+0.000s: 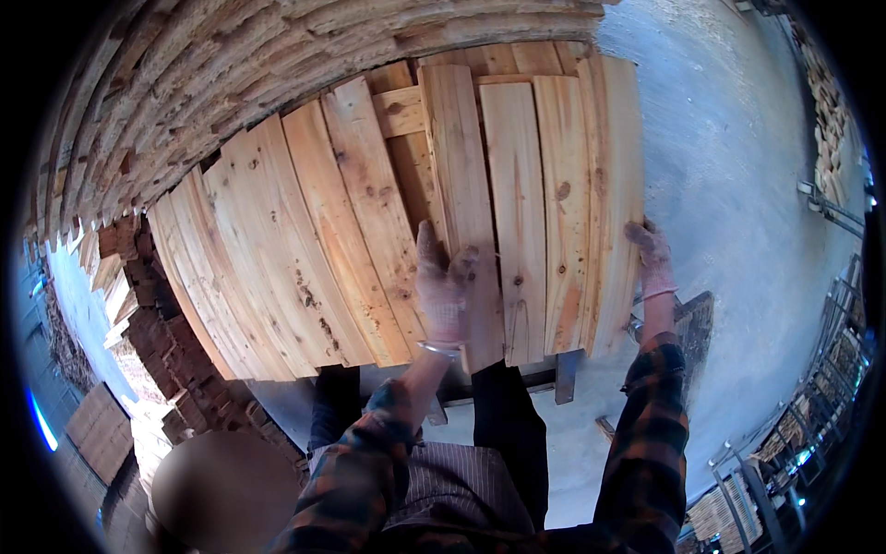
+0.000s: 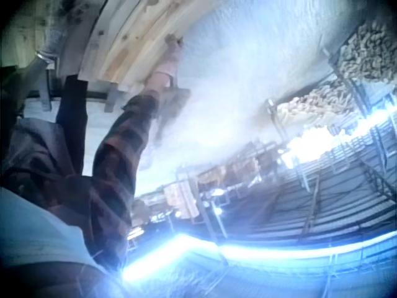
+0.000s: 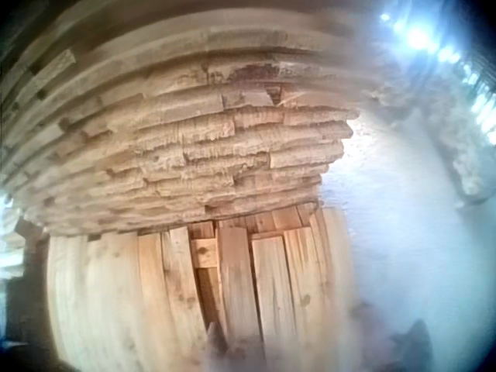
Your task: The person stacks wooden planks in a lumber yard. They pick up planks from a vertical rack and place them onto a growing pile on a workbench, arranging them one by one.
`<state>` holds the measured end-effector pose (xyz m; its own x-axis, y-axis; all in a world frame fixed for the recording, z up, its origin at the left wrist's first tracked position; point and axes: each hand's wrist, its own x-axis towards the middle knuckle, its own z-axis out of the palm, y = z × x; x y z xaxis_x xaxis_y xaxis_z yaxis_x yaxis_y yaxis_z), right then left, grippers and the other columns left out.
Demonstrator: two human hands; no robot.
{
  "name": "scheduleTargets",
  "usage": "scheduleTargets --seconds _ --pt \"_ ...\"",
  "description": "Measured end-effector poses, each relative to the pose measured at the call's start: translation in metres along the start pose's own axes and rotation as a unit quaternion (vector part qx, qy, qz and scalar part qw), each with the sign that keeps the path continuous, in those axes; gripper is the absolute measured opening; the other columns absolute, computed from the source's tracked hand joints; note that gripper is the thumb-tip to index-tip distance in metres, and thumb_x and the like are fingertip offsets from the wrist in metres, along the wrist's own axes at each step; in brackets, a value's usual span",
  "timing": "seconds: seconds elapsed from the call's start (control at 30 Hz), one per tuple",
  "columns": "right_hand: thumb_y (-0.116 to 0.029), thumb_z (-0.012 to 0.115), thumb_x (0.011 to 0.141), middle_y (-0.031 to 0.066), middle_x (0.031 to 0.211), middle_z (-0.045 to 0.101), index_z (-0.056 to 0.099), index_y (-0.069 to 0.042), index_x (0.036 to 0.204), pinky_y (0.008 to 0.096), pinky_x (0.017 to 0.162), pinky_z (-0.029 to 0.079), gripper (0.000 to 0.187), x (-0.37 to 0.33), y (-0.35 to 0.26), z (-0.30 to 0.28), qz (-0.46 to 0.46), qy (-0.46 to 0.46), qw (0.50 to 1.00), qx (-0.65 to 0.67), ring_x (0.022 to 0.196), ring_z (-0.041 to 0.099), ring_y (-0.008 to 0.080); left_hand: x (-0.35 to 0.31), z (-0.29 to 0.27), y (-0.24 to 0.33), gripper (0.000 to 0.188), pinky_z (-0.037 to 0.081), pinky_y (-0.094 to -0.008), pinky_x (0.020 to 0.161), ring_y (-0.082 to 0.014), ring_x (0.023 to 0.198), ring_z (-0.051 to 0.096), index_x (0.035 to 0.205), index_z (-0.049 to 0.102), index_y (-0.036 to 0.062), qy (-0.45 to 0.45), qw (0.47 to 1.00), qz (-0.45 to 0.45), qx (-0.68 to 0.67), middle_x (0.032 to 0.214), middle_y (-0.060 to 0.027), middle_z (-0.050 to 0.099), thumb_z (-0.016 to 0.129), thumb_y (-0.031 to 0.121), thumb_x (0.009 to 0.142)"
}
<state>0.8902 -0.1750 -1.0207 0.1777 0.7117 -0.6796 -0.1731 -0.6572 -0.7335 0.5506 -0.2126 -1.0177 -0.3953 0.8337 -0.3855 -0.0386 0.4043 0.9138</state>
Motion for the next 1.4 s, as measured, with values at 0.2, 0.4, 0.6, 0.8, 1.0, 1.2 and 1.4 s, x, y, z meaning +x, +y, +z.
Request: scheduleTargets --seconds 0.2,0.4,0.6,0.8,1.0,1.2,1.4 --pt "-0.021 0.076 0.074 0.0032 0.092 0.065 0.063 0.002 0.112 0.0261 0.072 0.049 0.046 0.009 -0.015 0.030 0.002 -0.011 0.999 -0.050 0.079 0.060 0.0122 -0.009 -0.005 0.010 0.056 0.047 -0.0316 0.094 -0.0256 0.116 0.056 0.139 0.041 0.0014 0.043 0.964 -0.003 0.263 0.137 -0.0182 0.050 0.058 0.000 0.086" --pt "-0.023 0.074 0.077 0.0015 0.088 0.064 0.064 0.003 0.108 0.0248 0.068 0.048 0.042 0.012 0.002 0.008 0.010 -0.019 0.998 -0.051 0.076 0.059 0.0106 0.039 -0.126 0.059 0.059 0.039 -0.0413 0.105 -0.0333 0.130 0.043 0.141 0.039 0.0038 0.051 0.889 0.308 0.335 0.141 -0.0191 0.045 0.063 0.016 0.088" --pt "-0.027 0.074 0.073 0.0050 0.093 0.064 0.063 0.003 0.110 0.0266 0.067 0.046 0.049 -0.019 -0.043 0.081 -0.011 0.043 0.993 -0.108 0.080 0.058 0.0112 0.079 -0.135 0.026 0.064 0.019 -0.0482 0.113 -0.0403 0.136 0.027 0.143 0.036 0.0097 0.087 0.716 0.183 0.668 0.146 -0.0218 0.032 0.051 0.042 0.090" --pt "-0.033 0.074 0.070 0.0278 0.119 0.054 0.040 0.002 0.138 0.0432 0.090 0.047 0.084 -0.042 -0.056 0.144 -0.128 0.153 0.798 -0.568 0.107 0.057 0.0377 0.075 -0.135 0.022 0.068 0.013 -0.0481 0.115 -0.0404 0.139 0.021 0.143 0.034 0.0051 0.092 0.735 0.180 0.648 0.149 -0.0231 0.026 0.047 0.048 0.091" --pt "-0.035 0.074 0.069 0.0236 0.115 0.057 0.037 -0.004 0.142 0.0423 0.095 0.045 0.088 -0.026 -0.061 0.108 -0.135 0.208 0.812 -0.529 0.108 0.057 0.0378 0.083 -0.144 0.022 0.074 0.011 -0.0488 0.116 -0.0405 0.141 0.016 0.147 0.027 0.0048 0.082 0.719 0.149 0.674 0.153 -0.0227 0.019 0.044 0.052 0.092" --pt "-0.029 0.062 0.082 0.0223 0.128 0.051 0.045 -0.006 0.137 0.0397 0.098 0.043 0.061 -0.001 -0.023 0.061 -0.194 0.169 0.827 -0.499 0.118 0.051 0.0343 0.073 -0.108 0.055 0.072 0.021 -0.0448 0.114 -0.0350 0.140 0.022 0.147 0.025 0.0055 0.062 0.632 0.040 0.771 0.154 -0.0203 0.019 0.041 0.051 0.094" --pt "-0.024 0.052 0.089 0.0174 0.131 0.049 0.048 -0.010 0.132 0.0411 0.096 0.043 0.045 -0.010 0.026 0.069 -0.242 0.149 0.801 -0.527 0.116 0.049 0.0314 0.051 -0.097 0.075 0.070 0.030 -0.0494 0.107 -0.0379 0.129 0.036 0.141 0.037 0.0037 0.088 0.610 0.052 0.786 0.140 -0.0210 0.040 0.027 0.057 0.096"
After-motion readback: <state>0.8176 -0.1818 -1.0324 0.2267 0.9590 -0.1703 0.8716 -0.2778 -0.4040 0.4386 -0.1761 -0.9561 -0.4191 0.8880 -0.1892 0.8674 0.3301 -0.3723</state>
